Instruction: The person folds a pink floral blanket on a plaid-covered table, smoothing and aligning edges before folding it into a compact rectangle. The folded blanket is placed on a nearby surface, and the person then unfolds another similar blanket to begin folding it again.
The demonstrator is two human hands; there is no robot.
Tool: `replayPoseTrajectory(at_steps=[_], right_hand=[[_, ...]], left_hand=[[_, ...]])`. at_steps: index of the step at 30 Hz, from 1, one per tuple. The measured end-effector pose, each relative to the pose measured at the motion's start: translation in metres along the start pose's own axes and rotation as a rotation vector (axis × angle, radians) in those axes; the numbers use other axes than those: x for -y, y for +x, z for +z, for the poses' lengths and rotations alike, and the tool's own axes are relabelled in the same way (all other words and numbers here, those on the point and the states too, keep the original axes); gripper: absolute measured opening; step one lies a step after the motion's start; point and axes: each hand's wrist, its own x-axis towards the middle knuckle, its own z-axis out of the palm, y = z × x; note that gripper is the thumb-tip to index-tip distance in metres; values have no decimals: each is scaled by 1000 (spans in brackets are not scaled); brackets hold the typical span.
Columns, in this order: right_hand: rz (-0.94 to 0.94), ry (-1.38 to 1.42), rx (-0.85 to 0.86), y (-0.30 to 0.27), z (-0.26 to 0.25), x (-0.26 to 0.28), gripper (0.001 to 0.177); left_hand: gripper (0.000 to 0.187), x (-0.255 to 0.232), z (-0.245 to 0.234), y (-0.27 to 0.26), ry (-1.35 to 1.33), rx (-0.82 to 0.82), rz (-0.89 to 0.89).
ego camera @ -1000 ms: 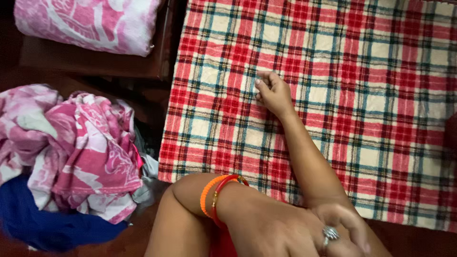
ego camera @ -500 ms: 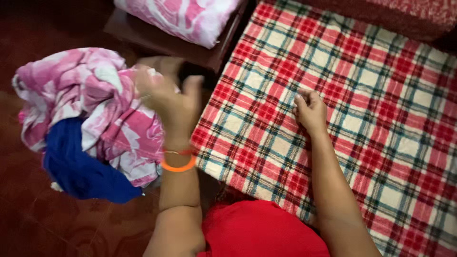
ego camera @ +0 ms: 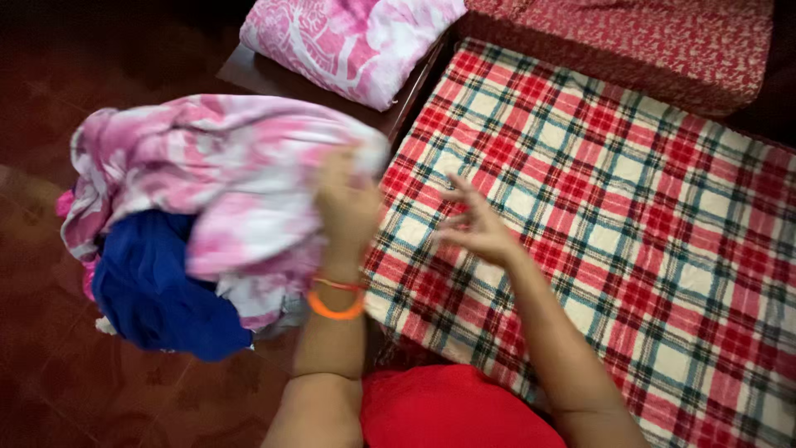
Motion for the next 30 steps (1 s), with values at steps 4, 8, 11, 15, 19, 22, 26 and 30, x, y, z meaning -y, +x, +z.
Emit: replayPoseTrajectory(at_steps=[4,8,11,15,19,22,26,30], right_hand=[[-25,-108,-40,9,31,24,83],[-54,-61,-288,12,-4,6,77],[-88,12,-549,4,-54,-24,73],[-157,79,-903,-19,-148,-70,67],[-179,101,-1168,-68,-224,-130,63],[-197,-10,-1298,-104,-248,-157,59],[-109,-502,-1374,-121,-209,-151,45],[5,-610,-801,-117,-153,-99,60]], left_hand=[[29,-93,42,-30,-248,207,355],[31,-131,35,-53,-435,457,327],[33,-128,28,-56,-567,504,412],[32,-104,23,-55,-464,431,410],[33,-72,16,-48,-302,384,300],[32,-66,23,-37,-275,311,256],[66,-61,32,-32,64,177,338],[65,-58,62,-29,74,724,36]])
